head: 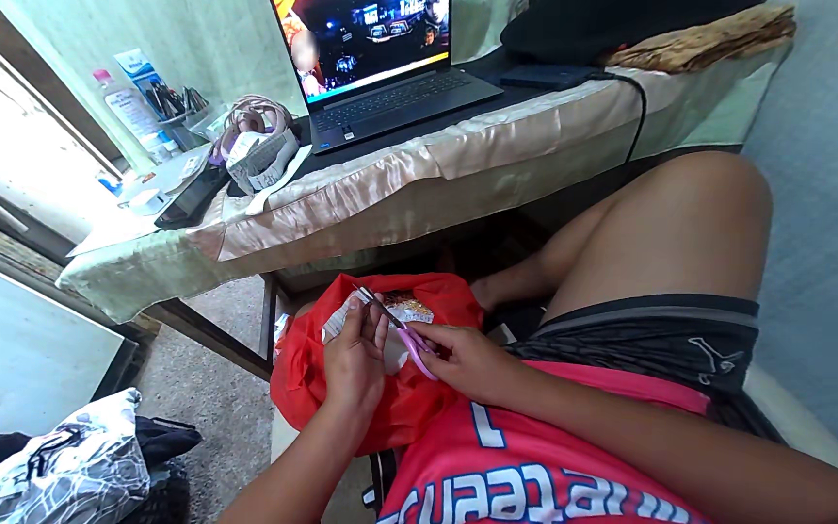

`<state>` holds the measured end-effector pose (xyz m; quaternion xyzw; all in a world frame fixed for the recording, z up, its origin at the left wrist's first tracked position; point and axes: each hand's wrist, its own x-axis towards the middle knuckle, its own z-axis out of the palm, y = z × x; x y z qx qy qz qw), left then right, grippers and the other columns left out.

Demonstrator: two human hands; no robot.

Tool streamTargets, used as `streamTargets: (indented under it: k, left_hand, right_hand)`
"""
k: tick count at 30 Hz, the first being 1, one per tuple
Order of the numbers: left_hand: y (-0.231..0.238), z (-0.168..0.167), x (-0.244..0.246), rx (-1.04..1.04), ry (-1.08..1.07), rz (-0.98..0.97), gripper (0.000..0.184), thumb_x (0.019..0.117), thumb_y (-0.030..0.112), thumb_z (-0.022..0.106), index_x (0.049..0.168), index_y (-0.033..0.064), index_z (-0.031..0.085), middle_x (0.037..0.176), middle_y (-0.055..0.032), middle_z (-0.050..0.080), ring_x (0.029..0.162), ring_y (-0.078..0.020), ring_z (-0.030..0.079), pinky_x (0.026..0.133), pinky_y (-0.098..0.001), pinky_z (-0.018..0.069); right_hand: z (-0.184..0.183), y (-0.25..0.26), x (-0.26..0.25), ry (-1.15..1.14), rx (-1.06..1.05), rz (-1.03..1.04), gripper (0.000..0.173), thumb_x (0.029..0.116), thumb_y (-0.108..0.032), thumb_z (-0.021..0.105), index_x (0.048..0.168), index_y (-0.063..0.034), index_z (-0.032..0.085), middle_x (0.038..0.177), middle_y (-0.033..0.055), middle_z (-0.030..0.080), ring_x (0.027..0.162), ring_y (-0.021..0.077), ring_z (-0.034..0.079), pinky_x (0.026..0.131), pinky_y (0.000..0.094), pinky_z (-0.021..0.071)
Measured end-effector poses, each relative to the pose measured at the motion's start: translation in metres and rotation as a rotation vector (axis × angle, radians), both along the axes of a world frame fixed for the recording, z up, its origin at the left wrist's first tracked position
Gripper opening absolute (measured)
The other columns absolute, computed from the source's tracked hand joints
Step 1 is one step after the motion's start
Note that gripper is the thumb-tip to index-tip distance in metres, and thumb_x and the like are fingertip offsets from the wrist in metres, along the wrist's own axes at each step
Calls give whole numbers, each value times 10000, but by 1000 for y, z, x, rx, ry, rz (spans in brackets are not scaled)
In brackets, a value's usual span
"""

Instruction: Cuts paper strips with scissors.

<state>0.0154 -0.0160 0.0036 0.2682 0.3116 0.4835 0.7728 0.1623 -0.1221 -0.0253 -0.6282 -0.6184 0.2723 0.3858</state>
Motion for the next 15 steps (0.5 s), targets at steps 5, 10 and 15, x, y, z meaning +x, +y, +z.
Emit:
streamTargets:
  k: [5, 10, 15]
  left_hand:
    - [0, 0, -1, 22, 6, -8, 302, 1079, 189, 526, 1286, -31, 547, 1119, -172, 720, 994, -240, 738, 901, -361, 607]
    - [1, 0, -1, 11, -8, -7, 289, 1073, 187, 540, 1269, -25, 565, 1112, -170, 723, 992, -236, 739, 897, -363, 609]
    - [1, -1, 0, 11, -2, -4, 306, 1077, 186, 533, 1287, -35, 550, 1138, -180, 718, 1015, -245, 736, 912, -364, 606]
  right_hand:
    - [-3, 1, 2, -31, 13, -26, 396, 1056, -272, 519, 1431, -176, 604, 911, 24, 679, 760, 83, 612, 746, 270, 533]
    - [0, -1, 0, -1, 9, -7, 436, 1041, -334, 549, 1447, -179, 587, 1030, 21, 711, 851, 61, 655, 799, 265, 559]
    - [-2, 1, 2, -55, 21, -29, 410, 1055, -306, 518, 1438, -181, 596, 953, 27, 698, 801, 80, 636, 777, 271, 545]
